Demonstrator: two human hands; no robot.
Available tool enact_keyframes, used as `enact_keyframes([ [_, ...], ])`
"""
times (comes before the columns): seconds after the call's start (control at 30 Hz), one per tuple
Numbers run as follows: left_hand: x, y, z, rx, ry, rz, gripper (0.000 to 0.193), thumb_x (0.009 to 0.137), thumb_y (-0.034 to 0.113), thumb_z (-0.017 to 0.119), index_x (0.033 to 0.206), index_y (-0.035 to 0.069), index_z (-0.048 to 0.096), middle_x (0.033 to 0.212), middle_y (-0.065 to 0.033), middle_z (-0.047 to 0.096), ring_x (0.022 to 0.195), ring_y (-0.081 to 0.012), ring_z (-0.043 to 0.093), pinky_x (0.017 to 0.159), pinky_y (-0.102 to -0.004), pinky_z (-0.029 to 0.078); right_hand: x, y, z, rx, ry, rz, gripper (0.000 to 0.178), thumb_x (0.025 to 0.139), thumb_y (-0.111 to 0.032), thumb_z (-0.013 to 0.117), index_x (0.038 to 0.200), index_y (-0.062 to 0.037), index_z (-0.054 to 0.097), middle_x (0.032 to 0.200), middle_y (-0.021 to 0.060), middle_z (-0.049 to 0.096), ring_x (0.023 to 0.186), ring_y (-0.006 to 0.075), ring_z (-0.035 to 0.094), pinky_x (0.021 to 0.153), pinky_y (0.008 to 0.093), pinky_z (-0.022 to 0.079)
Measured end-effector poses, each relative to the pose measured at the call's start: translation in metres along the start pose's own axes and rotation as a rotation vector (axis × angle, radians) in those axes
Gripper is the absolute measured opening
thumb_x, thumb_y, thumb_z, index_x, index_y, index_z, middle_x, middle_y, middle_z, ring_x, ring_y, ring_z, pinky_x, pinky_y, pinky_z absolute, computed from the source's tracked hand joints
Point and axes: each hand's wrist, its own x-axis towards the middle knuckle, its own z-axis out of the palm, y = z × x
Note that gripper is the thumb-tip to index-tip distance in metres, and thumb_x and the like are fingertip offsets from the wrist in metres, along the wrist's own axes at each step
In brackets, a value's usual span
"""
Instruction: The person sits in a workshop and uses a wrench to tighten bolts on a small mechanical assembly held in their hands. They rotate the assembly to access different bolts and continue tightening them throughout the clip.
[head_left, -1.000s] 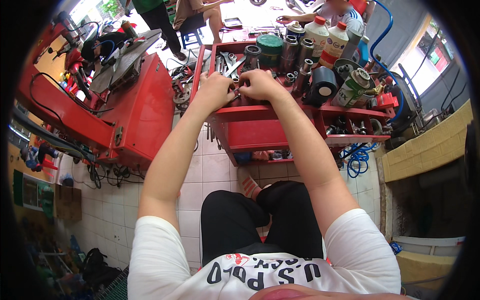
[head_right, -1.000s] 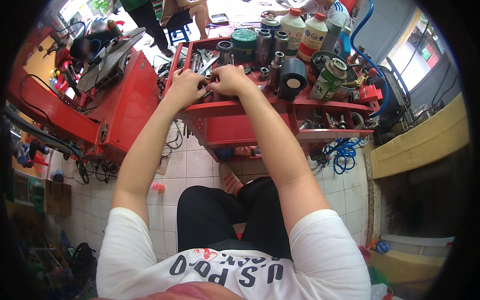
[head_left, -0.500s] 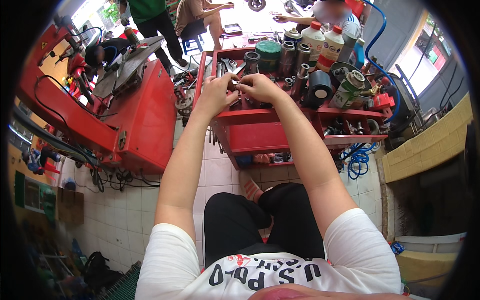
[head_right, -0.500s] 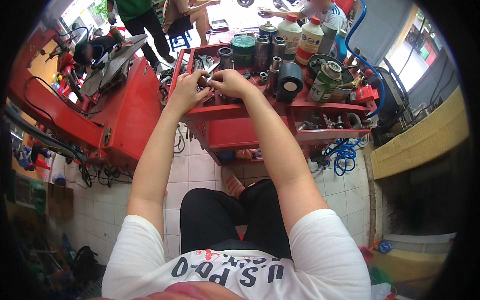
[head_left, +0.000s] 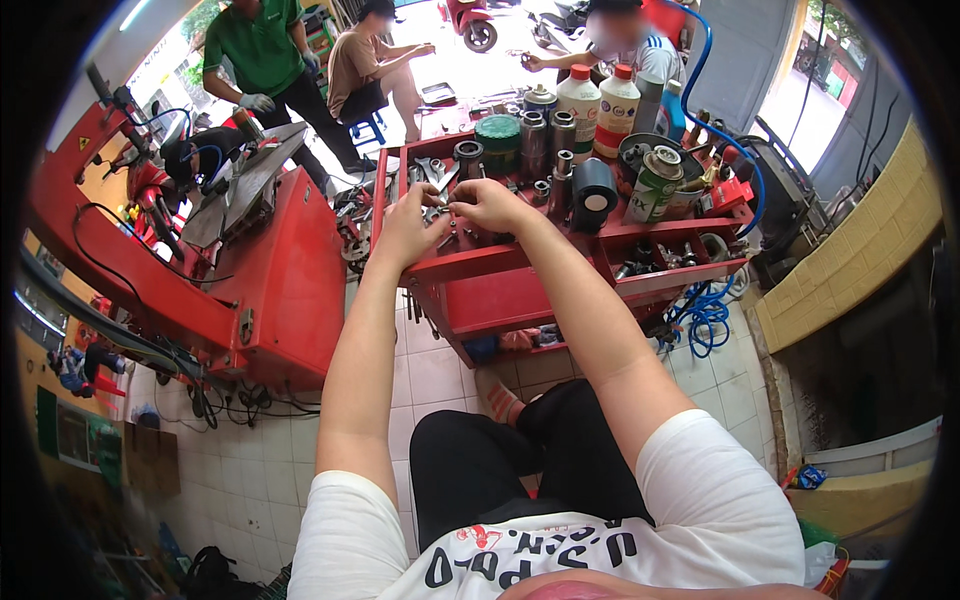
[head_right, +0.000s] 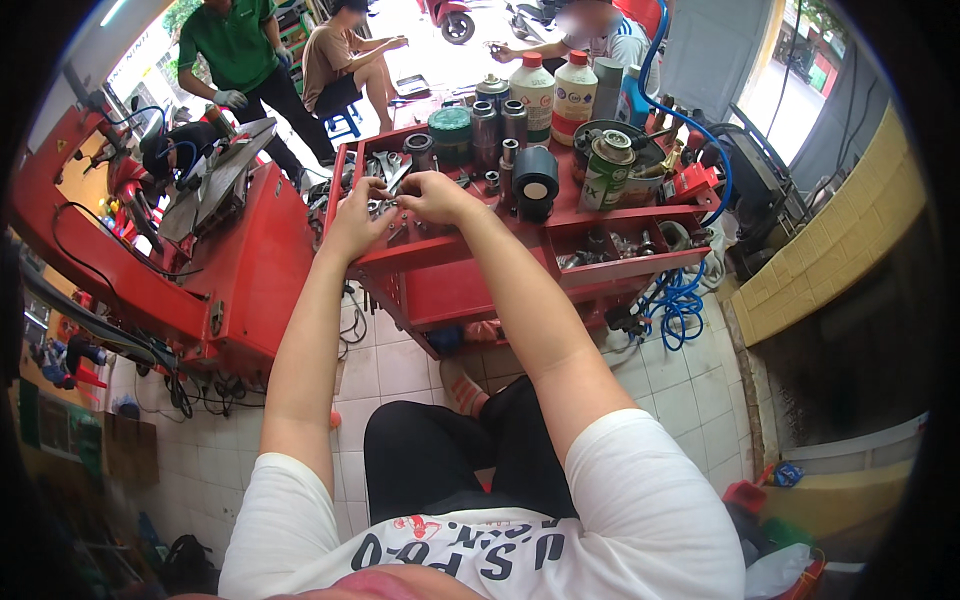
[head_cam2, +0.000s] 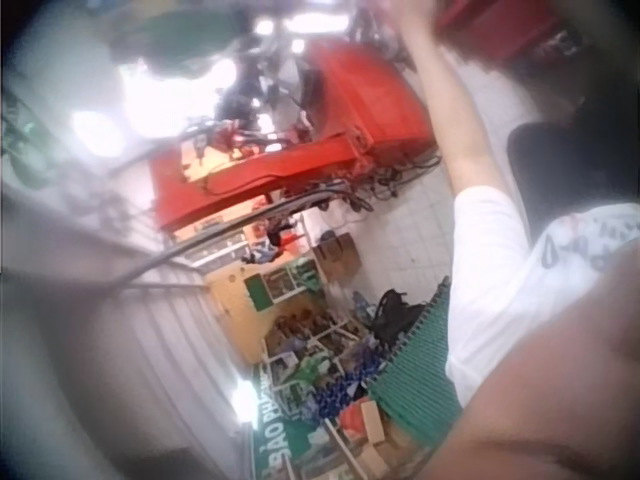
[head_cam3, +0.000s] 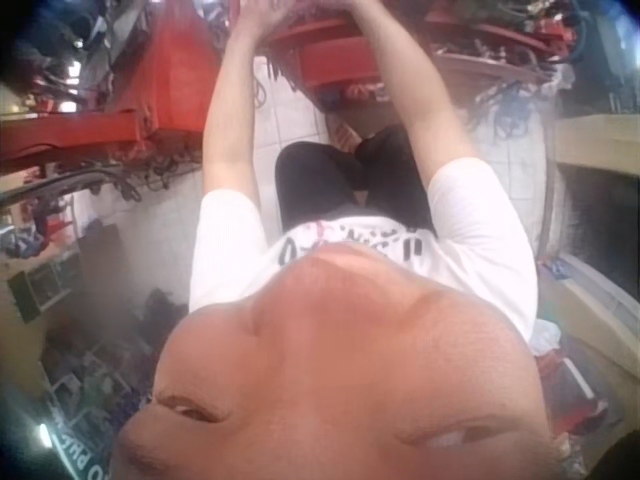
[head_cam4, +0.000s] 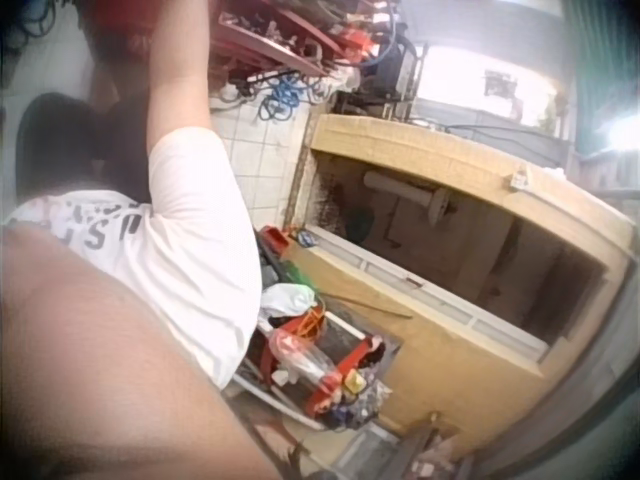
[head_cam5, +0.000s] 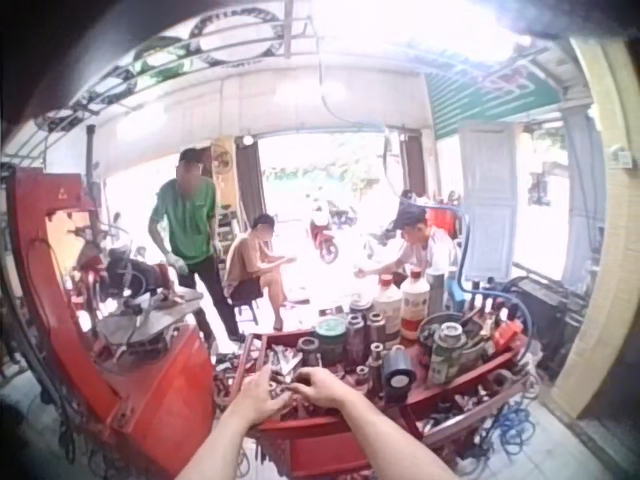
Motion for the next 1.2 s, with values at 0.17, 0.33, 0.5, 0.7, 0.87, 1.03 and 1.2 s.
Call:
enact_keyframes([
  [0.17, 0.007, 0.009, 0.002, 0.094, -0.07, -0.021, 0.022, 0.094, 0.023, 0.075, 0.107, 0.006, 0.075, 0.103, -0.0143, 0.075, 0.104, -0.0336, 0.068, 0.093, -0.0457, 0.051, -0.003, 0.008, -0.008, 0.028, 0.012, -0.02, 0.028, 0.096, -0.016, 0.074, 0.115, 0.0048, 0.074, 0.107, 0.0169, 0.08, 0.096, 0.0204, 0.075, 0.09, 0.0355, 0.058],
  [0.33, 0.002, -0.001, -0.001, 0.141, -0.01, 0.011, 0.025, 0.1, 0.03, 0.068, 0.106, 0.008, 0.077, 0.107, -0.0106, 0.074, 0.108, -0.0323, 0.066, 0.094, -0.0469, 0.048, 0.0, 0.0, 0.0, 0.04, 0.014, -0.041, 0.027, 0.097, -0.016, 0.075, 0.116, 0.004, 0.073, 0.107, 0.0143, 0.078, 0.098, 0.0186, 0.073, 0.09, 0.0346, 0.057],
  [0.5, 0.002, -0.009, 0.002, 0.208, 0.003, 0.025, 0.026, 0.099, 0.034, 0.069, 0.105, 0.01, 0.078, 0.107, -0.0096, 0.075, 0.114, -0.0315, 0.064, 0.096, -0.0491, 0.046, -0.002, -0.002, -0.002, -0.008, 0.054, -0.071, 0.027, 0.096, -0.018, 0.077, 0.114, 0.0026, 0.074, 0.104, 0.0122, 0.078, 0.095, 0.0177, 0.072, 0.089, 0.0346, 0.057],
  [0.7, 0.001, -0.008, 0.01, 0.189, 0.15, 0.08, 0.028, 0.1, 0.039, 0.068, 0.104, 0.014, 0.079, 0.114, -0.0028, 0.072, 0.12, -0.0309, 0.061, 0.1, -0.0506, 0.043, -0.003, 0.001, -0.005, 0.021, 0.07, -0.086, 0.023, 0.093, -0.016, 0.077, 0.109, 0.0008, 0.075, 0.099, 0.0088, 0.077, 0.094, 0.0155, 0.07, 0.088, 0.0334, 0.056],
  [0.87, 0.002, -0.014, 0.008, 0.202, 0.091, 0.004, 0.028, 0.097, 0.041, 0.072, 0.107, 0.015, 0.076, 0.116, -0.0025, 0.072, 0.124, -0.0269, 0.057, 0.106, -0.0478, 0.037, 0.0, -0.001, -0.003, 0.049, 0.072, -0.072, 0.019, 0.09, -0.013, 0.079, 0.104, -0.0002, 0.075, 0.088, 0.0025, 0.071, 0.079, 0.0092, 0.06, 0.073, 0.0289, 0.052],
  [1.03, 0.001, -0.013, 0.005, 0.225, 0.076, 0.064, 0.028, 0.098, 0.041, 0.072, 0.103, 0.015, 0.077, 0.117, -0.0011, 0.072, 0.124, -0.0268, 0.057, 0.106, -0.0473, 0.038, 0.0, -0.001, -0.002, 0.054, 0.09, -0.072, 0.018, 0.09, -0.013, 0.079, 0.103, -0.0009, 0.075, 0.084, 0.0003, 0.069, 0.076, 0.0079, 0.056, 0.07, 0.0281, 0.05],
  [1.2, 0.002, -0.009, 0.009, 0.209, 0.142, 0.023, 0.029, 0.1, 0.041, 0.068, 0.103, 0.014, 0.077, 0.121, -0.0007, 0.071, 0.126, -0.0264, 0.058, 0.105, -0.0493, 0.04, 0.001, 0.001, -0.003, 0.047, 0.077, -0.046, 0.018, 0.091, -0.014, 0.079, 0.104, -0.0024, 0.075, 0.086, 0.0002, 0.07, 0.076, 0.0079, 0.058, 0.07, 0.0279, 0.05],
])
